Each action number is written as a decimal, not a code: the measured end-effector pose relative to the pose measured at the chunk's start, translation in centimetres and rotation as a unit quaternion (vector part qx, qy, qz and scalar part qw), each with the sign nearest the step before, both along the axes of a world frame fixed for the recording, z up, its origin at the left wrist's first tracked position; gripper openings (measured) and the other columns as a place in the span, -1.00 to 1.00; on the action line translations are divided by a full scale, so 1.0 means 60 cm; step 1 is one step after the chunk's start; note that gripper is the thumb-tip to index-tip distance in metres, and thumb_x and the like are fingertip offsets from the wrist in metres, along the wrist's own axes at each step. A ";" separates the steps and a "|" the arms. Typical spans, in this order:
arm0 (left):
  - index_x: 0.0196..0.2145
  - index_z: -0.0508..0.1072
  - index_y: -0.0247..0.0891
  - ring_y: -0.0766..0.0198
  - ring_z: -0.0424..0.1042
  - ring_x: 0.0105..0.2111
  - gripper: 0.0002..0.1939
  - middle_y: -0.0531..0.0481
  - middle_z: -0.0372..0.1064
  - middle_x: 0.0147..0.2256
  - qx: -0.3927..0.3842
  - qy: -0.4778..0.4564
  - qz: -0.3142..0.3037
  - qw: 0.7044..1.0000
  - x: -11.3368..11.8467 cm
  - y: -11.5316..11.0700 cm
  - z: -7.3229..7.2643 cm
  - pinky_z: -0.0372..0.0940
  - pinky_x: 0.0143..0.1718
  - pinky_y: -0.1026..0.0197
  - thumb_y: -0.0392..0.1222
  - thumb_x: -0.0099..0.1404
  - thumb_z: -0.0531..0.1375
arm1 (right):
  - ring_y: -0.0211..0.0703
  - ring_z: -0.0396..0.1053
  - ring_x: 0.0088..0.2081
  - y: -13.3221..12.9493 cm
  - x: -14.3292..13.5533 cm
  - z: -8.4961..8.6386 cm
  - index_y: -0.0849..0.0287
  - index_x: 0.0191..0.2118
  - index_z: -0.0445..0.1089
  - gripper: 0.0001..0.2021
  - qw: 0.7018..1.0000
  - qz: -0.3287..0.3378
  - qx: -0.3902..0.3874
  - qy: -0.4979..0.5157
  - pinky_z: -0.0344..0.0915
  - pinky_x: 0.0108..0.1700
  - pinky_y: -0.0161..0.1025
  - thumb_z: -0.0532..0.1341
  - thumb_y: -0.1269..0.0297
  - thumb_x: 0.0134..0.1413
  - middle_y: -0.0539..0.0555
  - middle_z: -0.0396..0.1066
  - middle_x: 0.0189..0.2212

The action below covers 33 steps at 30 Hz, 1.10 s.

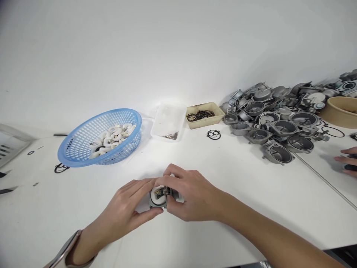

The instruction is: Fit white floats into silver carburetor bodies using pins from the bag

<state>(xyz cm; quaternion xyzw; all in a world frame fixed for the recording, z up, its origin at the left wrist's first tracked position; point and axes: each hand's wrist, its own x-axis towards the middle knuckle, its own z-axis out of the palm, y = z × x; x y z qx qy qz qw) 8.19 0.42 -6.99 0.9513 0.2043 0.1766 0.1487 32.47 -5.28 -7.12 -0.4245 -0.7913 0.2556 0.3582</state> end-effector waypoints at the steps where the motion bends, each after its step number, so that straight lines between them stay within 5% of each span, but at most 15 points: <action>1: 0.24 0.24 -0.21 0.08 0.54 -0.08 -0.52 -0.12 0.49 0.08 0.002 -0.001 0.000 1.000 0.000 0.000 0.000 0.40 -0.10 0.02 0.03 0.51 0.21 | -0.31 0.28 -0.39 0.000 0.000 0.000 0.06 0.09 0.42 -0.59 1.000 0.000 -0.004 0.000 0.23 -0.40 -0.31 0.19 0.49 0.14 0.01 0.34 -0.16; 33: 0.25 0.22 -0.22 0.05 0.55 -0.10 -0.51 -0.16 0.50 0.05 0.013 -0.001 -0.004 1.000 0.001 0.002 -0.003 0.41 -0.12 0.00 0.03 0.52 0.20 | -0.32 0.22 -0.44 -0.002 -0.001 0.002 0.04 0.09 0.42 -0.58 1.000 -0.005 -0.004 -0.007 0.19 -0.43 -0.31 0.17 0.49 0.13 0.01 0.34 -0.17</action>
